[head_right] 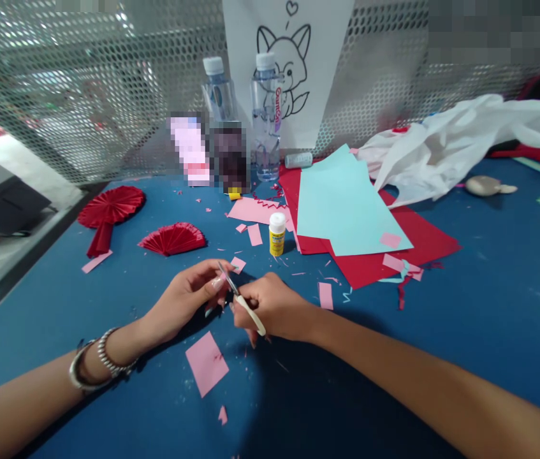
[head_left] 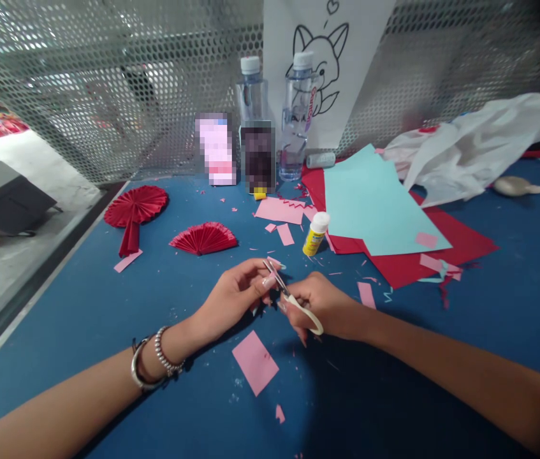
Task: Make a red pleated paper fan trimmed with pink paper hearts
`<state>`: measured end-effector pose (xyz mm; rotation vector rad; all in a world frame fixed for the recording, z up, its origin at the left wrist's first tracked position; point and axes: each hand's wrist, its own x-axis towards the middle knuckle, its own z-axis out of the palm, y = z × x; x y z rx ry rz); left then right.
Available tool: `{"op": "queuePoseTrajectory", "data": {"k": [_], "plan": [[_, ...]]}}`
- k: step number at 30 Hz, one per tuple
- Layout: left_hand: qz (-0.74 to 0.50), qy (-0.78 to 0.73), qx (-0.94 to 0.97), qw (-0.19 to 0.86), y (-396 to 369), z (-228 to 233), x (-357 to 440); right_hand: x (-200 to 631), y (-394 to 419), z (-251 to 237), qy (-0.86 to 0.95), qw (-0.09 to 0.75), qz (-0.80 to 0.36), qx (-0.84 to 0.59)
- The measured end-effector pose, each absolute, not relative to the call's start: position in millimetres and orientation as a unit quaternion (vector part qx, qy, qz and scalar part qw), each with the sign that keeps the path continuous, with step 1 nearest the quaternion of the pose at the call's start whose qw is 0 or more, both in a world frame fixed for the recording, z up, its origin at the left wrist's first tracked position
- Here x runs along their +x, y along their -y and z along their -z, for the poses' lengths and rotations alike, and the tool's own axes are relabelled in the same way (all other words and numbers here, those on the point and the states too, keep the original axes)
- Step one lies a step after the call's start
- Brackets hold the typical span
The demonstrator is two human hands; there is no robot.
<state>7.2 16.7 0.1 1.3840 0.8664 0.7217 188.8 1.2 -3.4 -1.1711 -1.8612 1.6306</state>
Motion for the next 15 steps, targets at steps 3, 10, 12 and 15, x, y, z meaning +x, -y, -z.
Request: {"op": "queuePoseTrajectory", "data": {"k": [3, 10, 12, 15], "plan": [[-0.33, -0.4, 0.626, 0.582, -11.8, 1.3, 8.7, 185.9, -0.1, 3.0, 0.654, 0.205, -0.59, -0.426], [-0.331, -0.42, 0.719, 0.443, -3.4, -1.5, 7.2, 179.2, 2.9, 0.9, 0.646, 0.228, -0.589, -0.428], [-0.332, -0.426, 0.721, 0.434, -3.6, -3.3, 7.2, 179.5, 3.0, 1.8, 0.638, 0.223, -0.6, -0.428], [-0.326, -0.432, 0.724, 0.427, -5.1, -5.7, 6.9, 181.2, 1.8, 2.9, 0.636, 0.213, -0.605, -0.429]]}}
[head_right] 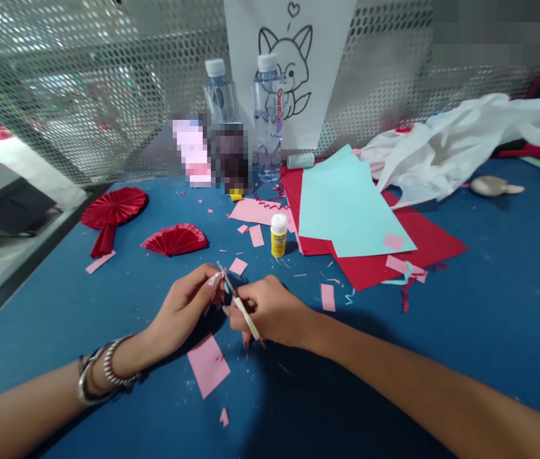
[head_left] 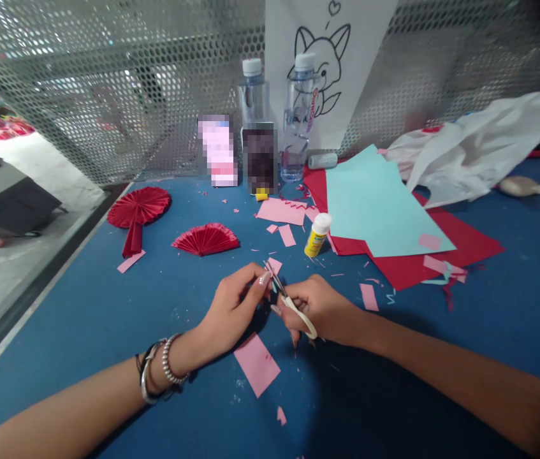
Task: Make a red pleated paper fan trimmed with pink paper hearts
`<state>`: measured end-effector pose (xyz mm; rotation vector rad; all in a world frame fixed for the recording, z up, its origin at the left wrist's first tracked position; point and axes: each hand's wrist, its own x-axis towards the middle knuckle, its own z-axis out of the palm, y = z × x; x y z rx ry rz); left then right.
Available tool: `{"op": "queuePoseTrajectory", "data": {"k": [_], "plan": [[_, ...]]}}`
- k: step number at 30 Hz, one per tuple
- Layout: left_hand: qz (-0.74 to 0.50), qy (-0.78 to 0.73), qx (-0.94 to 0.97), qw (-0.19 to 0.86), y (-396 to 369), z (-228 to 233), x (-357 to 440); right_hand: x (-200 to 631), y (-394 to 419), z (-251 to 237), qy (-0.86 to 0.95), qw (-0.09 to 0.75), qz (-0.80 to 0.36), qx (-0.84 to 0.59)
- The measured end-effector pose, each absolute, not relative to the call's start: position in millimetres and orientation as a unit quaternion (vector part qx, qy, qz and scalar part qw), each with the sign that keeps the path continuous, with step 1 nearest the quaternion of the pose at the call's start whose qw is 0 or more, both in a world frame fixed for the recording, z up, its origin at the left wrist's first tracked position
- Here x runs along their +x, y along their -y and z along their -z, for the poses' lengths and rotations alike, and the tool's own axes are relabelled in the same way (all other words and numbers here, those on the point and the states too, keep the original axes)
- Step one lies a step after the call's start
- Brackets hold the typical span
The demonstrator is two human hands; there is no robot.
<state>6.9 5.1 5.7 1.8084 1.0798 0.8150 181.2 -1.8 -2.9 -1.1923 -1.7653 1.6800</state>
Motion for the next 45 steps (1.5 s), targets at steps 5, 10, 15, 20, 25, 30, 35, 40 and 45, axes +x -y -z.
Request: {"op": "queuePoseTrajectory", "data": {"k": [5, 10, 15, 20, 25, 30, 35, 40, 45], "plan": [[-0.314, -0.429, 0.724, 0.439, -8.1, -6.8, 4.2, 183.4, -0.5, 3.7, 0.645, 0.201, -0.595, -0.435], [-0.317, -0.421, 0.71, 0.467, -9.4, -5.8, 2.1, 184.4, -0.7, 5.6, 0.631, 0.192, -0.607, -0.443], [-0.332, -0.431, 0.677, 0.496, -9.0, -4.7, 2.9, 184.9, -0.6, 6.5, 0.633, 0.194, -0.607, -0.441], [-0.352, -0.44, 0.669, 0.484, -6.9, -2.7, 5.4, 183.1, 0.6, 6.6, 0.623, 0.209, -0.612, -0.44], [-0.37, -0.458, 0.64, 0.494, -3.3, -0.2, 10.1, 181.6, 1.3, 6.3, 0.629, 0.23, -0.604, -0.432], [-0.39, -0.473, 0.618, 0.492, 0.1, 1.7, 14.9, 180.8, 1.0, 6.3, 0.628, 0.232, -0.601, -0.436], [-0.399, -0.472, 0.623, 0.479, 1.2, 2.0, 15.4, 180.7, 1.4, 8.3, 0.626, 0.23, -0.602, -0.44], [-0.402, -0.469, 0.636, 0.462, 0.2, 1.5, 13.5, 181.5, 3.0, 8.6, 0.634, 0.221, -0.588, -0.451], [-0.406, -0.468, 0.643, 0.45, -1.4, 1.7, 9.9, 186.9, 2.3, 2.6, 0.699, 0.184, -0.518, -0.457]]}}
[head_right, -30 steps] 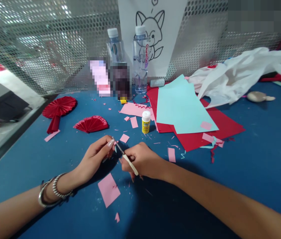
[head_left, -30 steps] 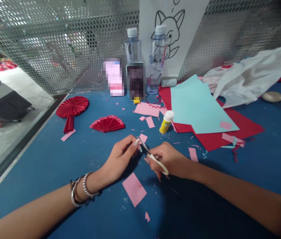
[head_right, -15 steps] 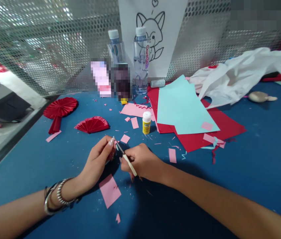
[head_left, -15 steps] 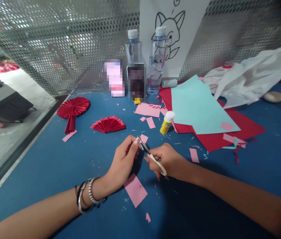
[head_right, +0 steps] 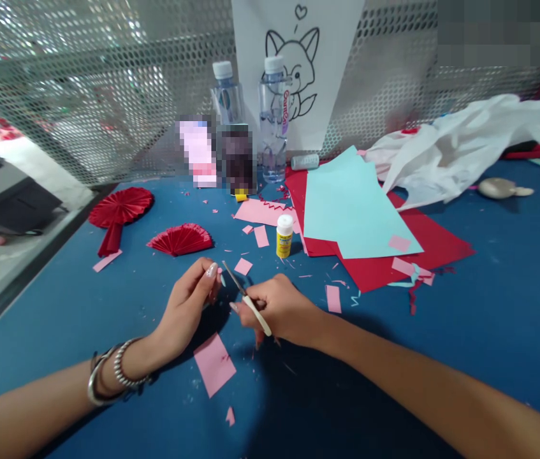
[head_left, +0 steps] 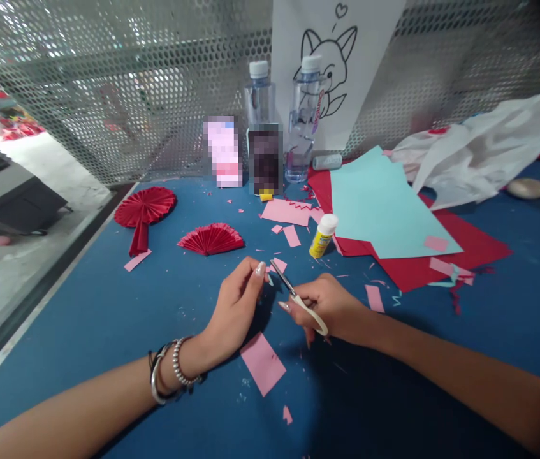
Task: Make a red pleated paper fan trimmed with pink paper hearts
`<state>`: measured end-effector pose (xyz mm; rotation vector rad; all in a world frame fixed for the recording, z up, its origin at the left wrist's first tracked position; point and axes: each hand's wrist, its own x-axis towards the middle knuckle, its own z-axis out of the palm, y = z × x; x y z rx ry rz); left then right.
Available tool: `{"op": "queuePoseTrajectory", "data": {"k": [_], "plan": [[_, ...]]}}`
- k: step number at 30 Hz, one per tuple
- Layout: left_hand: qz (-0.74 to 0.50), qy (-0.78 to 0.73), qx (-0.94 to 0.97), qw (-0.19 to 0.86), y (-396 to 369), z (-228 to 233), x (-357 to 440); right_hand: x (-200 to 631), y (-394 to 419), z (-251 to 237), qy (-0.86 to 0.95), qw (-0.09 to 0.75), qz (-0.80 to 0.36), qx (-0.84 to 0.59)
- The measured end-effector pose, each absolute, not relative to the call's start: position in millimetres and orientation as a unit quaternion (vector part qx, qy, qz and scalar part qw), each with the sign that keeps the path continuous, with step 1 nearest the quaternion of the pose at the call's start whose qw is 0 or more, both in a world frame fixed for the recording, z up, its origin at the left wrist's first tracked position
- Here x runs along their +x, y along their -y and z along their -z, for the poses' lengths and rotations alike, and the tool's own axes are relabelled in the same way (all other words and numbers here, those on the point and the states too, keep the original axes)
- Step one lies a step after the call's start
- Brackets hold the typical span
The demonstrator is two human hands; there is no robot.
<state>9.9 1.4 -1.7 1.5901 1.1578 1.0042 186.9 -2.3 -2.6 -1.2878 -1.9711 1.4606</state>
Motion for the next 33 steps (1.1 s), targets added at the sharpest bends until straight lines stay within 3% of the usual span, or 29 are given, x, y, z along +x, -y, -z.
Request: {"op": "queuePoseTrajectory", "data": {"k": [5, 10, 33], "plan": [[-0.399, -0.443, 0.694, 0.404, -3.3, 0.9, 4.3, 198.9, -0.8, -4.7, 0.851, 0.175, -0.239, -0.433], [-0.391, -0.388, 0.75, 0.367, -4.5, 0.0, 1.2, 204.9, -3.7, -5.8, 0.9, 0.155, -0.103, -0.393], [-0.389, -0.361, 0.787, 0.314, -5.0, 1.1, -1.3, 208.6, -5.2, -4.0, 0.921, 0.158, -0.034, -0.354]]}}
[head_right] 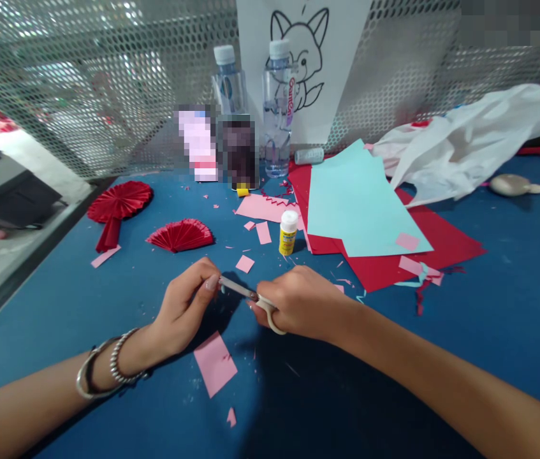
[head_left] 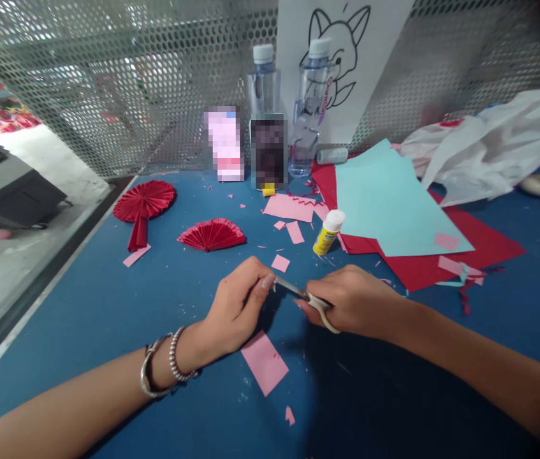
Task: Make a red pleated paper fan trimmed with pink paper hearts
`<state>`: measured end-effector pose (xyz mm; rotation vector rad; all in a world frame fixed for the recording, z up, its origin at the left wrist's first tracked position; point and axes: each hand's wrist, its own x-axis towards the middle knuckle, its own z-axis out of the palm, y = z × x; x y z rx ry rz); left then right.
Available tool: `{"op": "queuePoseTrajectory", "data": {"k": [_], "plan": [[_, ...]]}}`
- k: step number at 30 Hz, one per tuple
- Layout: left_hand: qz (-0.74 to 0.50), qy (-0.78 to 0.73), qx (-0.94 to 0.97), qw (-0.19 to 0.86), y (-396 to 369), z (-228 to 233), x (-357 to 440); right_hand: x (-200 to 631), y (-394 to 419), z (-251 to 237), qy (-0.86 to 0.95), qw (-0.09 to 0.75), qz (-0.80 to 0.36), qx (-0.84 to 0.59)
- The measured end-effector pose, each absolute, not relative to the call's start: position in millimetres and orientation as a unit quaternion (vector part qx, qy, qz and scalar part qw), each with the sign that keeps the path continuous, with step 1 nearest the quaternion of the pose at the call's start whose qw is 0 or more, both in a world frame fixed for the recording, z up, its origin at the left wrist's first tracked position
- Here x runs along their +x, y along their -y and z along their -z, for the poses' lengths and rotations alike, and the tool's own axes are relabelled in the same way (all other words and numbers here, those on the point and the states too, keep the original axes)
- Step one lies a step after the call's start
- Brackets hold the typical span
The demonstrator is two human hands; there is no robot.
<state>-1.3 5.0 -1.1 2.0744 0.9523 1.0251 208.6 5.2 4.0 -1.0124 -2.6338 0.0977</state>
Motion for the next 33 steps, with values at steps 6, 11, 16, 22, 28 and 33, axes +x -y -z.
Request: {"op": "queuePoseTrajectory", "data": {"k": [6, 11, 16, 22, 28, 33], "plan": [[-0.389, -0.359, 0.794, 0.297, -4.3, 0.3, -1.8, 207.7, -5.4, -3.0, 0.919, 0.164, -0.05, -0.355], [-0.398, -0.353, 0.79, 0.303, -4.0, 0.3, -1.7, 207.4, -5.5, -2.4, 0.919, 0.178, -0.071, -0.346], [-0.398, -0.356, 0.786, 0.311, -3.5, 0.1, -1.3, 208.7, -6.3, -2.4, 0.918, 0.176, -0.072, -0.348], [-0.409, -0.367, 0.771, 0.321, -4.1, 1.3, -1.5, 207.5, -6.0, -0.6, 0.91, 0.167, -0.05, -0.376], [-0.41, -0.398, 0.746, 0.343, -5.3, 1.3, -0.9, 203.4, -2.8, -1.6, 0.901, 0.175, -0.032, -0.396], [-0.409, -0.394, 0.744, 0.353, -4.8, 1.1, 0.4, 200.1, -0.6, -4.1, 0.901, 0.159, -0.037, -0.401]]}}
